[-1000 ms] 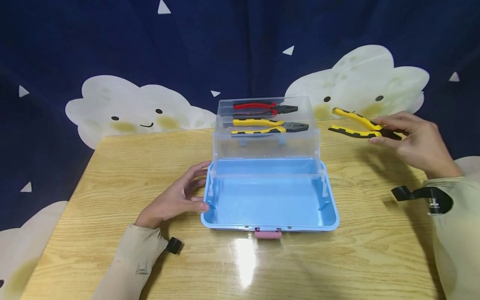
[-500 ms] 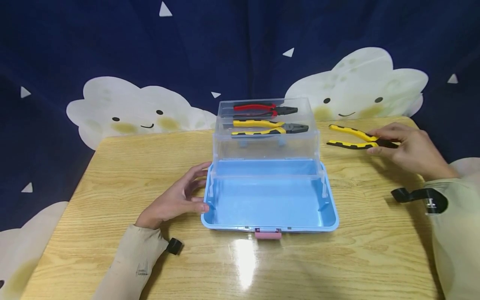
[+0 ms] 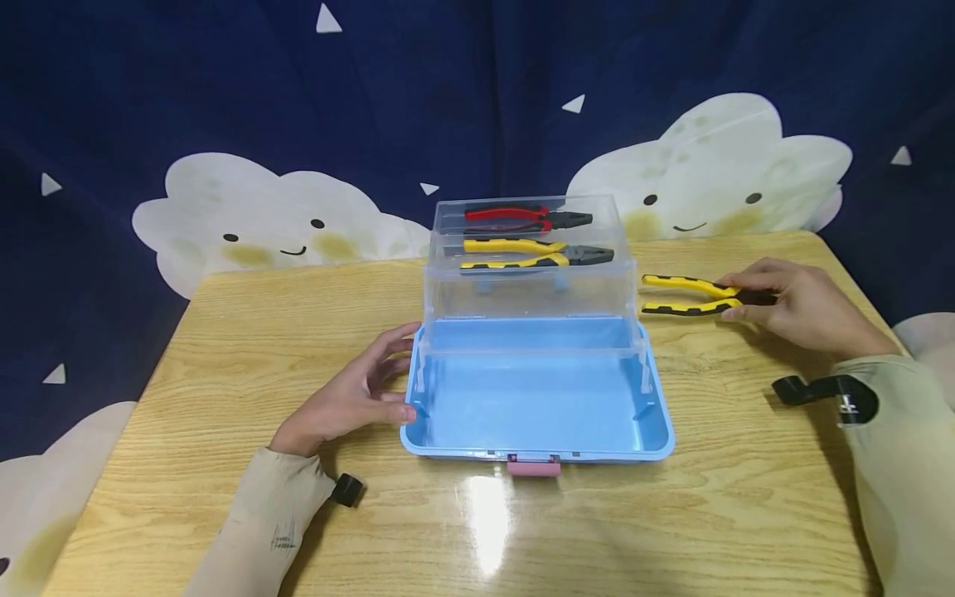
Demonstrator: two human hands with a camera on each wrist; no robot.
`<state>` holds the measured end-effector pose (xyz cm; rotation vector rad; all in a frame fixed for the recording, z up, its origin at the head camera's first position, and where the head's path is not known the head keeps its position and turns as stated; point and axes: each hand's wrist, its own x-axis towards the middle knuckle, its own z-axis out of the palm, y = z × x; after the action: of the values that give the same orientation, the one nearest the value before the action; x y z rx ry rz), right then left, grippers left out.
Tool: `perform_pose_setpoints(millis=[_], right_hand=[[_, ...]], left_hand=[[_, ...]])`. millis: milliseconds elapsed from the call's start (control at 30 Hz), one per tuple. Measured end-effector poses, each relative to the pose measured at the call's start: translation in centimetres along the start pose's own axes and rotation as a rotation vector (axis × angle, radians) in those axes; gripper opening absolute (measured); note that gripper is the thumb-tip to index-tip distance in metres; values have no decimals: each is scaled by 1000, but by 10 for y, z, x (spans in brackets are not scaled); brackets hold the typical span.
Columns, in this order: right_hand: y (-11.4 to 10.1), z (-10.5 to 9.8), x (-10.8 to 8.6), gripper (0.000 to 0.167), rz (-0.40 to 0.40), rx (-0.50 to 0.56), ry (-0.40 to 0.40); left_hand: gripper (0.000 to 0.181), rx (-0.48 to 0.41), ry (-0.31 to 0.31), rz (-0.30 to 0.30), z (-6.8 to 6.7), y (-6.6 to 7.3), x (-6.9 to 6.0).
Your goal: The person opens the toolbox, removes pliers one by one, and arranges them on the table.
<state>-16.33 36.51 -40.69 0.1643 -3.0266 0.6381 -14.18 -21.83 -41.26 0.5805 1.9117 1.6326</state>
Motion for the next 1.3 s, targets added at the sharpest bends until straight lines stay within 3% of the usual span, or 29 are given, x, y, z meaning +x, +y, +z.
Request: perform_pose_setpoints(millis=[133,533,767,1100,1300], right_hand=[[-2,0,1,51,43,4,-71],[2,4,0,50,15,-59,-131],[1,5,2,52,50,-22,-175],[1,6,2,50,35,-37,-165],[3,6,5,54,83,25,-249]], left_hand=[[102,-7,-4,1,0,0,0],[103,31,17,-22,0,-1,1],[104,24,17,-22,0,-1,1],[105,21,16,-16,1,-1,1],[104,20,15,-10,0,0,0]])
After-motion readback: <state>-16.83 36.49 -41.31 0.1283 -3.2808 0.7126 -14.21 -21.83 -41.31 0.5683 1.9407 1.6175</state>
